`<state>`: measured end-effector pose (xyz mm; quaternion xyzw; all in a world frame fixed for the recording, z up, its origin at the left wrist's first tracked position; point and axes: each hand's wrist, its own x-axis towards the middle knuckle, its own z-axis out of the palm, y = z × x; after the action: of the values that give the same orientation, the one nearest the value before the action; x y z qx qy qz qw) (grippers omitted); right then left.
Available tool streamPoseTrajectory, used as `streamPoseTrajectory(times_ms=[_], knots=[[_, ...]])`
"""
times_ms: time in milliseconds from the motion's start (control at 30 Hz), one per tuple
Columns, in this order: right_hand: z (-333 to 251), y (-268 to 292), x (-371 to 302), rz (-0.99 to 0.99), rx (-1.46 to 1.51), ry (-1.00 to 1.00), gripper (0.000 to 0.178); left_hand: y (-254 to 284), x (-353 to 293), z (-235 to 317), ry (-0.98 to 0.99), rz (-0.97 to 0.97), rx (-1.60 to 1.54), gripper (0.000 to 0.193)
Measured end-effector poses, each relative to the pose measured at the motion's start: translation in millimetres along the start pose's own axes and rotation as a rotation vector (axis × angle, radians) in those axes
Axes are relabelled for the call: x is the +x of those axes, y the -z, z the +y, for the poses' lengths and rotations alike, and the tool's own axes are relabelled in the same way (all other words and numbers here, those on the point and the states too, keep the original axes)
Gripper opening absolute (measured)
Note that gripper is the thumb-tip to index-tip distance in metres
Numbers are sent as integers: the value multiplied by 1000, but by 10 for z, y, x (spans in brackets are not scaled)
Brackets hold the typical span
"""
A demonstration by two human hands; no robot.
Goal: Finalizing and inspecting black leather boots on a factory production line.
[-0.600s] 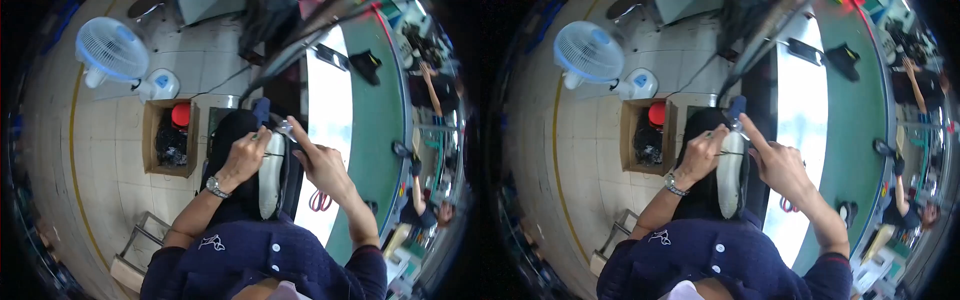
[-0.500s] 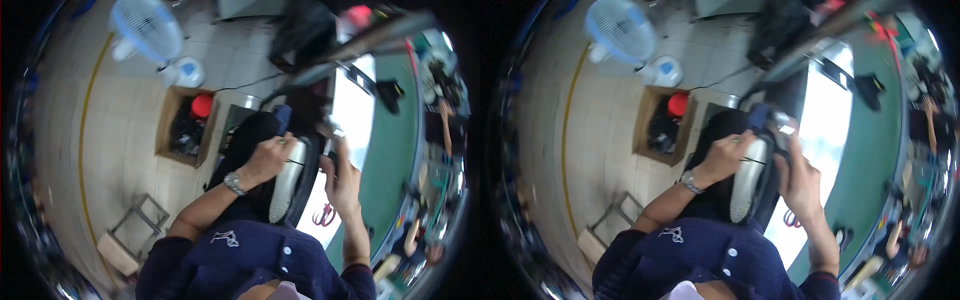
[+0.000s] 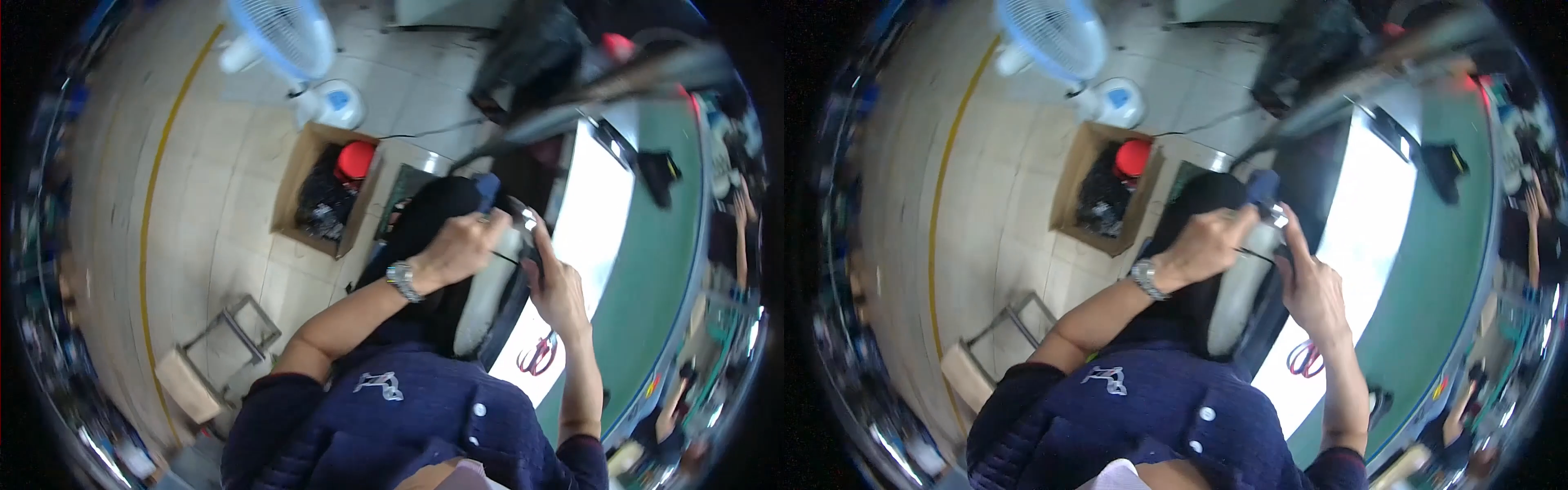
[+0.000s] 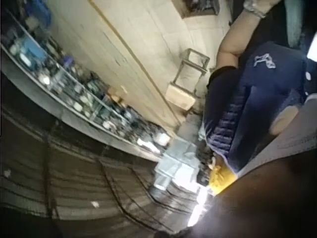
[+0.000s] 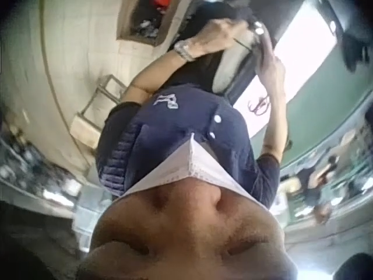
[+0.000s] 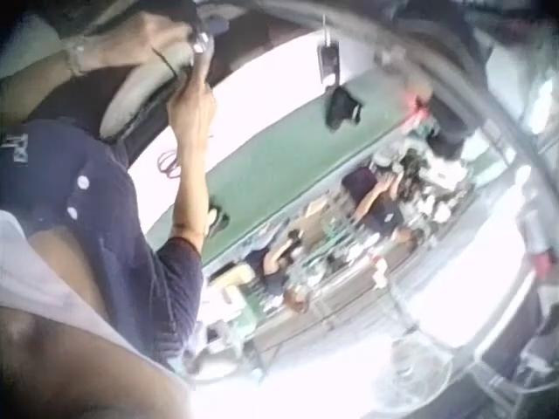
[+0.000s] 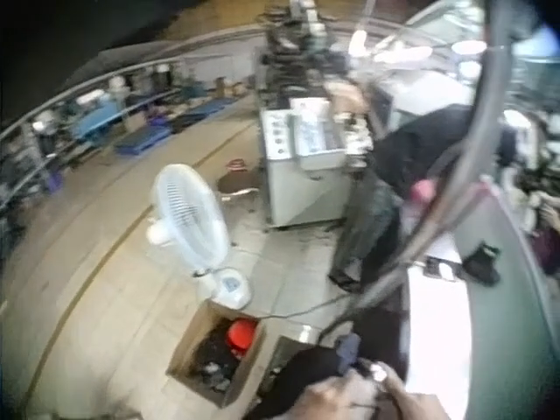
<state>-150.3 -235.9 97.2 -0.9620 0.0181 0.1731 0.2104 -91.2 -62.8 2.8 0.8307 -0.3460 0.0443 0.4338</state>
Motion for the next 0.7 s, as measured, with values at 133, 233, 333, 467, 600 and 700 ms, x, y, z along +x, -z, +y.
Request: streamPoseTrajectory(times_ms=[133, 233, 333, 467, 600, 700], knots=[[303, -162, -192, 186, 469, -135, 67, 70, 10, 35, 112, -36, 5, 32], [622, -318, -265, 294, 433, -483, 63, 73, 33, 17, -66, -3, 76, 52], [1177, -590, -322, 335, 321, -618, 64, 65, 48, 21, -59, -81, 32, 54], [1717, -1078, -399, 485, 254, -653, 70, 53, 80, 88, -32, -158, 22, 55], [1737, -1284, -732, 604, 238, -432, 62, 70, 12, 83, -16, -153, 75, 54], [1553, -1294, -1248, 710, 483, -594, 46, 77, -13, 44, -28, -131, 71, 45]])
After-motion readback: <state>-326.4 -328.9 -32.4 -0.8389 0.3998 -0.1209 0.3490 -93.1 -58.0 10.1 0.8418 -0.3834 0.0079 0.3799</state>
